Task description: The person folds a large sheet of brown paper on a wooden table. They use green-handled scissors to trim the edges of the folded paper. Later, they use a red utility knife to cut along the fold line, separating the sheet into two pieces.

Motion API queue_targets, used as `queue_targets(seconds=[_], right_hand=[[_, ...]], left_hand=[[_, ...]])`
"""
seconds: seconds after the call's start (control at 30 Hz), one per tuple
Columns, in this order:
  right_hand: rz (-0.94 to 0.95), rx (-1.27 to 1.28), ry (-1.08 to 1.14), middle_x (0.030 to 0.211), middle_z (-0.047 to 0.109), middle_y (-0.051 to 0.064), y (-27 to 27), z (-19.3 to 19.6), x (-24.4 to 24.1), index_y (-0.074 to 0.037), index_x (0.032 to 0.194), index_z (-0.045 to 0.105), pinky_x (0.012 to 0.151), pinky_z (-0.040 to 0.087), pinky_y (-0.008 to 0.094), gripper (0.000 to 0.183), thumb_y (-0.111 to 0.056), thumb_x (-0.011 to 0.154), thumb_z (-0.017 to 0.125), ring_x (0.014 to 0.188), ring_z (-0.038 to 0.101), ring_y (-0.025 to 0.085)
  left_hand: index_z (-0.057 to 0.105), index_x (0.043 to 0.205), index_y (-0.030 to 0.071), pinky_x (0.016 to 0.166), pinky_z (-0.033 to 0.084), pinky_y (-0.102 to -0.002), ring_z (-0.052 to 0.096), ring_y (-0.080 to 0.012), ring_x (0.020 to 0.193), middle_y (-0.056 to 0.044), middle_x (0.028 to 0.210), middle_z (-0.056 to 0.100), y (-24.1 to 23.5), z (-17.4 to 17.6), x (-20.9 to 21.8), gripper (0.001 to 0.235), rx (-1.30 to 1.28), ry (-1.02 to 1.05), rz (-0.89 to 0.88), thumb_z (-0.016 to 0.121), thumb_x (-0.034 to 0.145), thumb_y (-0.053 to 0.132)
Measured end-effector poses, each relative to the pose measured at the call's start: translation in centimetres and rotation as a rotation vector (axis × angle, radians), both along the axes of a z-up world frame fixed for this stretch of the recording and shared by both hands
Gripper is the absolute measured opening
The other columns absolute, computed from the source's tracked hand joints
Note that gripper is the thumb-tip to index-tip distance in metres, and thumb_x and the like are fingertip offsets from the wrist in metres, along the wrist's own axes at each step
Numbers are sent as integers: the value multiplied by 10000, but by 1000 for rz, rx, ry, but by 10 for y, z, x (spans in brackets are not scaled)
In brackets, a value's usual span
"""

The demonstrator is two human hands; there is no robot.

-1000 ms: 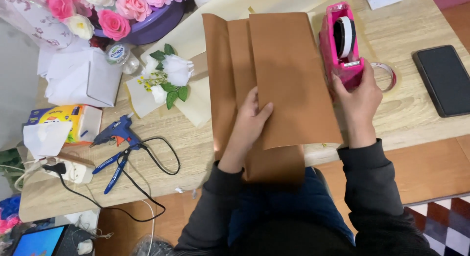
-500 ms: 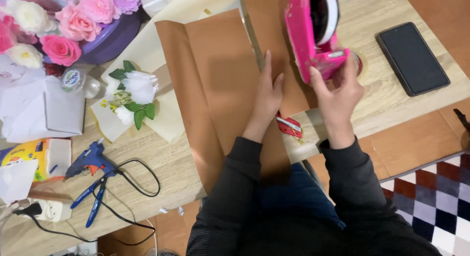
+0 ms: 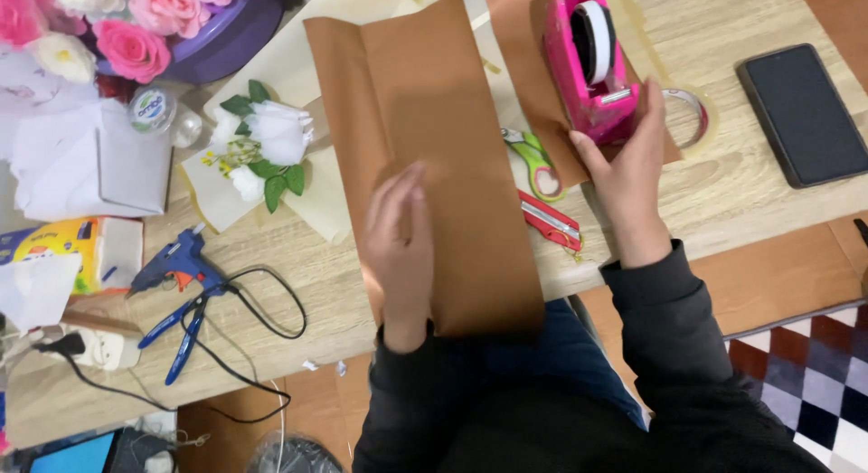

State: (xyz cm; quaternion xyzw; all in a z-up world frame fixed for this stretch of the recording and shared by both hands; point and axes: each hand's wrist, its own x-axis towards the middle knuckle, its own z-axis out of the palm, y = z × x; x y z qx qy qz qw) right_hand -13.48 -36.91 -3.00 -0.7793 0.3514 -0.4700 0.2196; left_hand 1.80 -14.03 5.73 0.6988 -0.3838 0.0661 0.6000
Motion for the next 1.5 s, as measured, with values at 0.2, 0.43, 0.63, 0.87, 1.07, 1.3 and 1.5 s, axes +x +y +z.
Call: queue_targets(seconds=[0.2, 0.43, 0.63, 0.87, 1.07, 1.3, 1.5], right_hand=[[145, -259, 22, 1272, 602, 253, 84, 42, -31, 89, 1341, 575, 1025, 454, 482, 278, 29, 1087, 668, 1168, 561, 412], [222, 280, 485, 681, 600, -6, 145, 13, -83, -130, 874, 673, 628, 402, 304, 199, -266, 1020, 687, 613, 522, 114], [350, 732, 1154, 1242, 780, -7, 148, -32, -95, -171, 1201, 731, 938, 551, 351, 627, -638, 788, 665, 1163, 743, 229], [497, 1066, 164, 688, 532, -24, 154, -44, -110, -80, 932, 716, 626, 372, 236, 161, -218, 997, 667, 643, 465, 81], [346, 1067, -157, 626, 532, -98, 170, 27, -96, -181, 1389, 583, 669, 453, 138, 436, -150, 961, 663, 614, 517, -23], [167, 1033, 8, 1271, 678, 107, 199, 111, -101, -59, 1293, 666, 939, 414, 191, 387, -163, 968, 484, 1088, 615, 152], [289, 806, -86, 1392, 593, 226, 204, 96, -130, 84, 1357, 537, 1122, 485, 370, 507, -241, 977, 451, 1294, 597, 299]], left_hand=[[651, 1314, 81, 924, 510, -334, 643, -203, 1109, -75, 1230, 674, 108, -21, 15, 303, 245, 25, 249, 627, 1016, 134], [368, 1553, 57, 988, 499, -410, 613, -257, 1170, -122, 1314, 628, 140, -35, -9, 880, 628, 377, 112, 724, 867, 480], [396, 1556, 166, 696, 512, -395, 665, -208, 846, 7, 980, 669, 136, -73, -6, 658, 666, 260, 66, 616, 973, 378], [552, 1441, 162, 885, 500, -338, 616, -205, 986, -53, 1097, 654, 126, -67, 23, 399, 318, 152, 13, 557, 1051, 249], [613, 1352, 79, 1059, 460, -367, 584, -256, 1223, -109, 1278, 614, 125, -81, 23, 337, 214, 164, 16, 464, 1061, 159], [316, 1547, -50, 1246, 429, -543, 427, -407, 1502, -274, 1608, 352, 164, -96, -16, 572, 427, -664, 109, 600, 1075, 103], [11, 1624, -4, 1140, 355, -737, 396, -507, 1450, -372, 1628, 188, 115, -132, -35, 1140, 109, -720, 239, 801, 881, 351]])
